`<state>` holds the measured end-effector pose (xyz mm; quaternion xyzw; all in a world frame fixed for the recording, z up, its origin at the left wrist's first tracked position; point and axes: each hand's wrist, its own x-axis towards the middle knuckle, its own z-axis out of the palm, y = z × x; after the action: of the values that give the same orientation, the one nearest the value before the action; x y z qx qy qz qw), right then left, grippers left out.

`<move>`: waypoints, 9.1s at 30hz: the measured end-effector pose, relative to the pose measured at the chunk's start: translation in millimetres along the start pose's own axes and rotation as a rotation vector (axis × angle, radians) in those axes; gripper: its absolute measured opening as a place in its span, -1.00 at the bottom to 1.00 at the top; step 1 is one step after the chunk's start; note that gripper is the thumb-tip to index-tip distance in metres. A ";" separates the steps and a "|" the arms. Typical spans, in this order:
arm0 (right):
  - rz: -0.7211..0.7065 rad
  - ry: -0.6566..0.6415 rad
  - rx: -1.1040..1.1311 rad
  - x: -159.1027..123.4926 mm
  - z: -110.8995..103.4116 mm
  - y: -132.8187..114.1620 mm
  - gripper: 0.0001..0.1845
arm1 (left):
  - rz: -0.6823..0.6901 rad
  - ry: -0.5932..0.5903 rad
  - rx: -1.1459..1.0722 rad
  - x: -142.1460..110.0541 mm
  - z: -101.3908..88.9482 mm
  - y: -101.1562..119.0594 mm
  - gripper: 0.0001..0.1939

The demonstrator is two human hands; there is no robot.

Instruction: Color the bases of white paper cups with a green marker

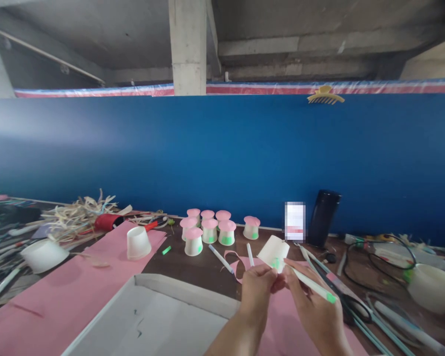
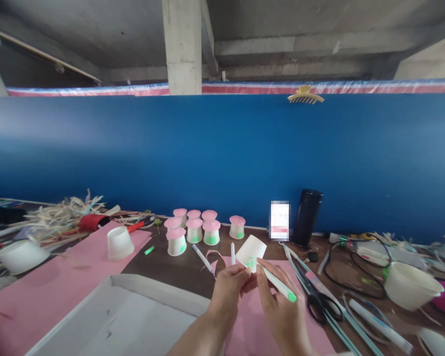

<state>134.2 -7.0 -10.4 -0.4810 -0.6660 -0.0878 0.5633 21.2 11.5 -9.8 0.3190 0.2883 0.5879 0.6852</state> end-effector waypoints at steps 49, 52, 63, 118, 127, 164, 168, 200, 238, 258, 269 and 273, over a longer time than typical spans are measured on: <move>0.048 -0.025 0.016 -2.3 1.8 -4.5 -0.77 | 0.021 0.045 0.134 0.9 2.2 4.4 -0.78; 0.069 -0.035 0.023 -3.2 2.4 -3.6 -0.78 | 0.024 0.052 0.175 0.6 2.5 4.8 -0.78; 0.073 -0.050 -0.012 -2.1 0.9 -4.1 -0.74 | 0.041 0.087 0.232 -1.3 4.0 9.3 -0.77; 0.053 -0.094 -0.001 -6.1 2.4 -1.9 -0.76 | 0.083 0.078 0.373 -1.9 1.7 10.6 -0.80; 0.073 -0.070 -0.019 -4.7 3.6 -0.2 -0.75 | 0.087 0.068 0.343 -1.4 0.6 9.3 -0.79; 0.057 -0.052 0.000 -4.2 2.2 1.8 -0.75 | 0.081 0.054 0.363 -0.6 -0.6 6.5 -0.79; 0.062 -0.092 0.023 -4.2 2.1 1.1 -0.76 | 0.090 0.057 0.372 0.9 -2.1 3.9 -0.78; 0.034 -0.006 -0.037 -1.9 3.0 3.0 -0.75 | 0.031 0.061 0.236 1.1 -2.4 1.1 -0.82; 0.093 -0.002 -0.068 -2.1 2.8 5.9 -0.73 | 0.019 0.072 0.187 0.4 -0.7 -0.1 -0.86; 0.096 -0.029 -0.033 -3.7 4.1 8.5 -0.74 | 0.003 0.076 0.143 2.4 -1.6 -1.0 -0.89; 0.076 -0.018 -0.059 -2.2 1.9 5.8 -0.75 | -0.021 0.092 0.162 1.7 -1.2 1.9 -0.90; 0.066 0.014 -0.061 -2.0 2.1 6.2 -0.73 | -0.009 0.084 0.181 1.1 -0.3 4.0 -0.89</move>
<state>137.1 -3.5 -15.5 -0.5191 -0.6429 -0.0924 0.5556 18.7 13.1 -6.9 0.3533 0.3703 0.5693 0.6434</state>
